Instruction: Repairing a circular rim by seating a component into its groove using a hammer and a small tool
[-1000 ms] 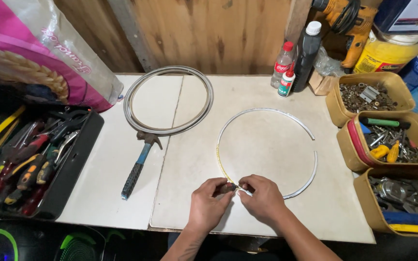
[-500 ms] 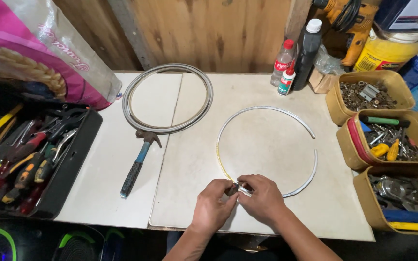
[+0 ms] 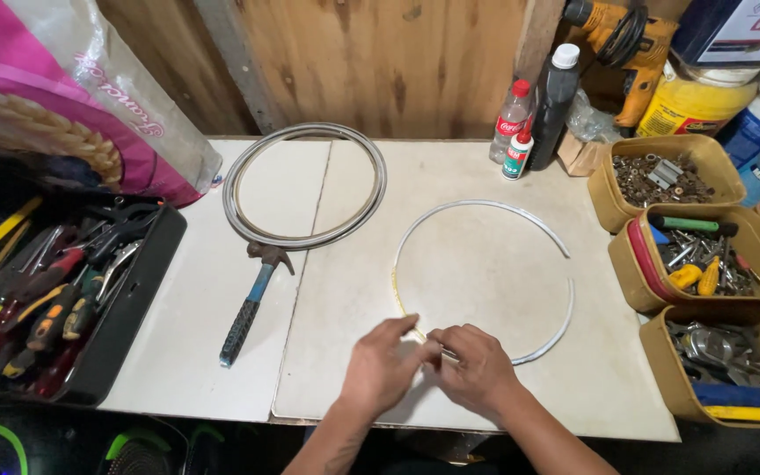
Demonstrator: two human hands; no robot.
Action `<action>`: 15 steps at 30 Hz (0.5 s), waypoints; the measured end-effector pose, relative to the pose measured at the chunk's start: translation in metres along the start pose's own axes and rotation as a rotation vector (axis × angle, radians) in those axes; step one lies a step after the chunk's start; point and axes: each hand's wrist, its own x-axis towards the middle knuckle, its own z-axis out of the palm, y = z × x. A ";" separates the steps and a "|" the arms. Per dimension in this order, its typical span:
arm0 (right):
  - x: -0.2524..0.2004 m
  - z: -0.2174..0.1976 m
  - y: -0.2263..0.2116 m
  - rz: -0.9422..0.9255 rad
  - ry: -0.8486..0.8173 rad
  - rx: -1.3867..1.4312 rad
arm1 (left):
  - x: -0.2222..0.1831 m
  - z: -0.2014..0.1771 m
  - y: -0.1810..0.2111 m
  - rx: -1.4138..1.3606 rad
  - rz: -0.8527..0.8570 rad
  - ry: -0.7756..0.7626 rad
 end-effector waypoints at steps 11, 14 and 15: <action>-0.003 -0.009 0.029 -0.062 -0.279 0.036 | 0.002 0.013 -0.046 0.483 0.121 -0.222; -0.015 -0.005 0.029 0.007 -0.105 0.104 | -0.007 0.019 -0.042 0.507 0.200 -0.011; -0.021 -0.001 0.033 0.091 -0.087 0.122 | -0.009 0.021 -0.038 0.499 0.139 -0.039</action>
